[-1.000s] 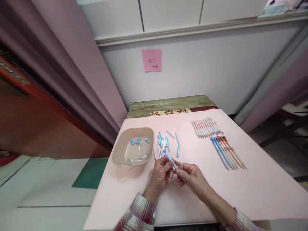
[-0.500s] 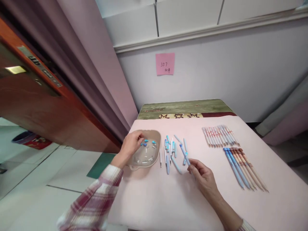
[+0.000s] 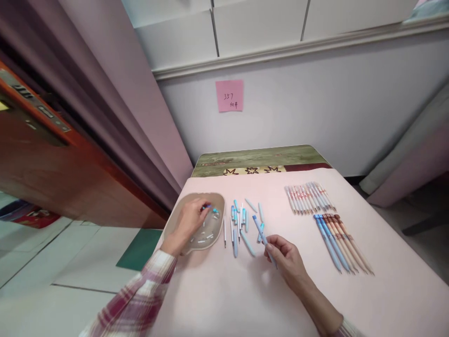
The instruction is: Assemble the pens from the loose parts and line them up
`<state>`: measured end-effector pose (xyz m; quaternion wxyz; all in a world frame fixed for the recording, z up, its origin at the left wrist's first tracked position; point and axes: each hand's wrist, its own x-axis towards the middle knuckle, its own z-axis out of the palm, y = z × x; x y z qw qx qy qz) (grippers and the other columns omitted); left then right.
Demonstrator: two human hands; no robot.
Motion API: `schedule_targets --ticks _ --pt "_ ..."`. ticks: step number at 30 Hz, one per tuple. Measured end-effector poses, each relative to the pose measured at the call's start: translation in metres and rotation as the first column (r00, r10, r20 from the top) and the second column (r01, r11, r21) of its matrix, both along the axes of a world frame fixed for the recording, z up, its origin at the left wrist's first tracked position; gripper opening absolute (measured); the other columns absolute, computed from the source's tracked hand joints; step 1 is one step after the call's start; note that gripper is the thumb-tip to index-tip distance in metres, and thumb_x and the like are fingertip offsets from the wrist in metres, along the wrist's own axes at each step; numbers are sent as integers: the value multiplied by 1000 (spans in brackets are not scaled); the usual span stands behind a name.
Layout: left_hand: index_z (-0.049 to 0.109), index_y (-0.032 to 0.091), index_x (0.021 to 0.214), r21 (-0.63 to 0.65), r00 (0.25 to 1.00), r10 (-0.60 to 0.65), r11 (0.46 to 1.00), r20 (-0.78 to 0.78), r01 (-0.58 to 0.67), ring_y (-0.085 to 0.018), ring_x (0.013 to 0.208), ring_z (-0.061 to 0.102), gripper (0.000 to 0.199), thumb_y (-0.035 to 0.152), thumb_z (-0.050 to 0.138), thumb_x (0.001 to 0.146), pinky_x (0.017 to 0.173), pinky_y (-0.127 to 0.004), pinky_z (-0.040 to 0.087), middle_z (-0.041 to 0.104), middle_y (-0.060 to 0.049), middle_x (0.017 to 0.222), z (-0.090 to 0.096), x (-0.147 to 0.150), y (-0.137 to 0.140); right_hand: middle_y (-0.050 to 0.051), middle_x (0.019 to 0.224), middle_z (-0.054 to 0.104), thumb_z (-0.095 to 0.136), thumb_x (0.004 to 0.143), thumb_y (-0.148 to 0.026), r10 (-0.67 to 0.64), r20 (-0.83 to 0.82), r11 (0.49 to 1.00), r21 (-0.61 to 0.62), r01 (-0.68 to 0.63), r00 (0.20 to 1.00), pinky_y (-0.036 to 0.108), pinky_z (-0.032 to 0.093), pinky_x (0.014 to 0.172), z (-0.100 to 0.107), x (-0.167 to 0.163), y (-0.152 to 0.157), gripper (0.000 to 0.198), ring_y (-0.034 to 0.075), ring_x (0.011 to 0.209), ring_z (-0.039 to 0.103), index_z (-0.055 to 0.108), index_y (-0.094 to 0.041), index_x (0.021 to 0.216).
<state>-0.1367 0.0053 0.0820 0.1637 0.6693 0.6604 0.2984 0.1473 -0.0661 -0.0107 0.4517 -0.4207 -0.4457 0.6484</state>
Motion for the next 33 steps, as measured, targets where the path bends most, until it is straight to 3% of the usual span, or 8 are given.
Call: schedule_targets --ticks 1,2,4,6,7,10,13,33 --pt "70 19 88 21 976 21 999 219 -26 -20 79 63 16 29 66 76 74 -31 48 71 -7 87 5 15 -7 2 67 61 66 81 -48 24 -2 1000 17 -24 1000 26 41 60 2 0 -1 31 15 62 53 64 -18 88" --pt "70 18 90 -10 892 56 998 448 -58 -19 76 64 22 32 69 74 71 -30 50 71 -6 86 8 31 -15 2 66 61 66 81 -48 45 -3 998 35 -45 999 26 42 60 3 0 -2 31 15 62 53 64 -18 86" --pt "68 15 92 -101 609 120 993 784 -65 -18 73 66 29 32 75 69 70 -30 53 71 -6 82 8 64 -29 2 65 61 66 81 -47 83 -3 994 72 -82 997 27 42 60 6 0 -4 30 15 61 53 63 -18 84" --pt "67 12 90 -195 348 192 980 918 -27 -18 73 68 32 28 79 66 71 -31 56 72 -7 80 3 91 -38 2 64 60 66 81 -47 103 3 990 99 -103 995 27 42 59 9 1 -5 29 15 60 52 63 -18 82" --pt "67 12 89 -229 252 227 973 941 -23 -18 73 69 32 26 81 64 71 -31 57 72 -7 79 0 100 -41 1 64 60 65 81 -46 104 7 989 106 -104 995 27 42 59 10 1 -5 29 14 59 52 63 -18 82" --pt "66 11 88 -298 101 298 954 949 -23 -18 71 70 30 20 81 64 70 -30 58 72 -8 78 -7 114 -44 1 63 59 65 81 -45 87 20 989 116 -89 996 26 42 58 11 4 -7 28 14 58 51 63 -18 82" --pt "66 10 89 -310 78 312 950 947 -29 -17 70 70 28 17 80 65 68 -29 59 73 -8 78 -8 115 -45 0 62 58 65 81 -43 72 34 989 125 -75 997 25 41 56 10 6 -9 26 12 57 50 63 -17 82" --pt "65 10 90 -244 163 249 968 955 -51 -16 72 69 34 23 81 63 72 -29 55 72 -6 78 -13 118 -60 -1 61 56 66 79 -43 82 63 984 156 -91 995 22 40 53 7 2 -11 28 11 54 48 61 -15 80"
